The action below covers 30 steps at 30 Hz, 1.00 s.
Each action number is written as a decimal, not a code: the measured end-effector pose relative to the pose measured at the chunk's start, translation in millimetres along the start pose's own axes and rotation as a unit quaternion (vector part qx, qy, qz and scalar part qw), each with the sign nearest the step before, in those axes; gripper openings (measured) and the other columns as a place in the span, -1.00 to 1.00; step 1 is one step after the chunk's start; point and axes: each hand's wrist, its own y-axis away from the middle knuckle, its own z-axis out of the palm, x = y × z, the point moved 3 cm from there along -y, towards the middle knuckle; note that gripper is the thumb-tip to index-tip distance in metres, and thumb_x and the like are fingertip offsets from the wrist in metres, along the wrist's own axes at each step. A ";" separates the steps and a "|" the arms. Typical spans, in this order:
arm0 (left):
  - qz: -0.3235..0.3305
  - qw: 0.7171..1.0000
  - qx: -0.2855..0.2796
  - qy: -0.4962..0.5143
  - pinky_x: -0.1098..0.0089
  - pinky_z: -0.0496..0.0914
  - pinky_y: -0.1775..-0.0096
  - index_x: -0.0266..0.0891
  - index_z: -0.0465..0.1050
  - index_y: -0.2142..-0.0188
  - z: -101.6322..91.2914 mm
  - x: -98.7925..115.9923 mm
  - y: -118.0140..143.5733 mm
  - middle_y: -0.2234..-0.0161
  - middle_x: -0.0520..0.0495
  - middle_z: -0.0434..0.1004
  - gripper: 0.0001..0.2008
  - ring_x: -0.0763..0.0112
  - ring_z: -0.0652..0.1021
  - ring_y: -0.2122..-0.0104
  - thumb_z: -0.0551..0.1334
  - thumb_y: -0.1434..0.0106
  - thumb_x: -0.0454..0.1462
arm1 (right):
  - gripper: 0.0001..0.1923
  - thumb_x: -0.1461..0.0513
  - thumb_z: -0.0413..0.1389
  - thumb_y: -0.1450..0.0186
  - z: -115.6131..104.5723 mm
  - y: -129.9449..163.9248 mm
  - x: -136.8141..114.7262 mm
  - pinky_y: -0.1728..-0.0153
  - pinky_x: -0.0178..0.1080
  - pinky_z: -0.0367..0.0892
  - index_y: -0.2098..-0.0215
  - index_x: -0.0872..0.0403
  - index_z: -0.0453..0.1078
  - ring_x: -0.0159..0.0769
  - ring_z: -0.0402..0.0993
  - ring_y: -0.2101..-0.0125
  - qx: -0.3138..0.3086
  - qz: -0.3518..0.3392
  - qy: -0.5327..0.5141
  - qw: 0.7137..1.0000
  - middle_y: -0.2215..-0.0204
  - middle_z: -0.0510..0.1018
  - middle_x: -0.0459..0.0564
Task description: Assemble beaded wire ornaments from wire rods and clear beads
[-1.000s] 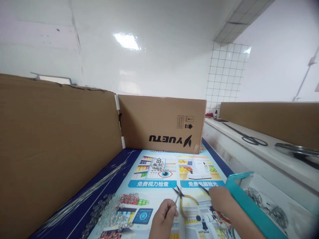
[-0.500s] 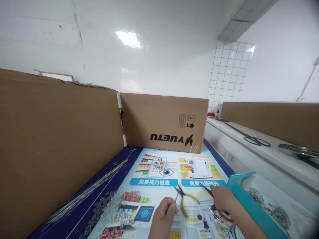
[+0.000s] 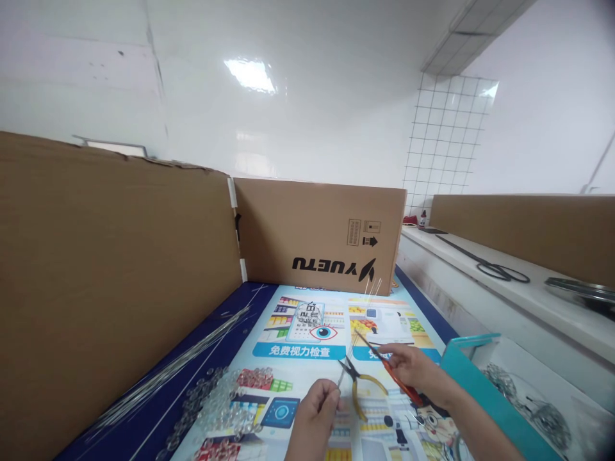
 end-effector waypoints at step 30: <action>-0.019 0.995 -0.026 0.091 0.59 -0.12 0.71 -0.26 0.27 0.49 -14.7 30.4 -6.2 0.64 0.14 0.29 -0.76 0.73 0.06 0.77 0.19 -0.08 -0.13 | -0.48 -0.14 0.00 -0.17 72.0 32.7 -56.2 0.64 -0.50 0.20 0.18 0.11 0.20 -0.51 0.34 0.62 -0.185 -0.014 -0.090 0.978 0.55 0.39 -0.13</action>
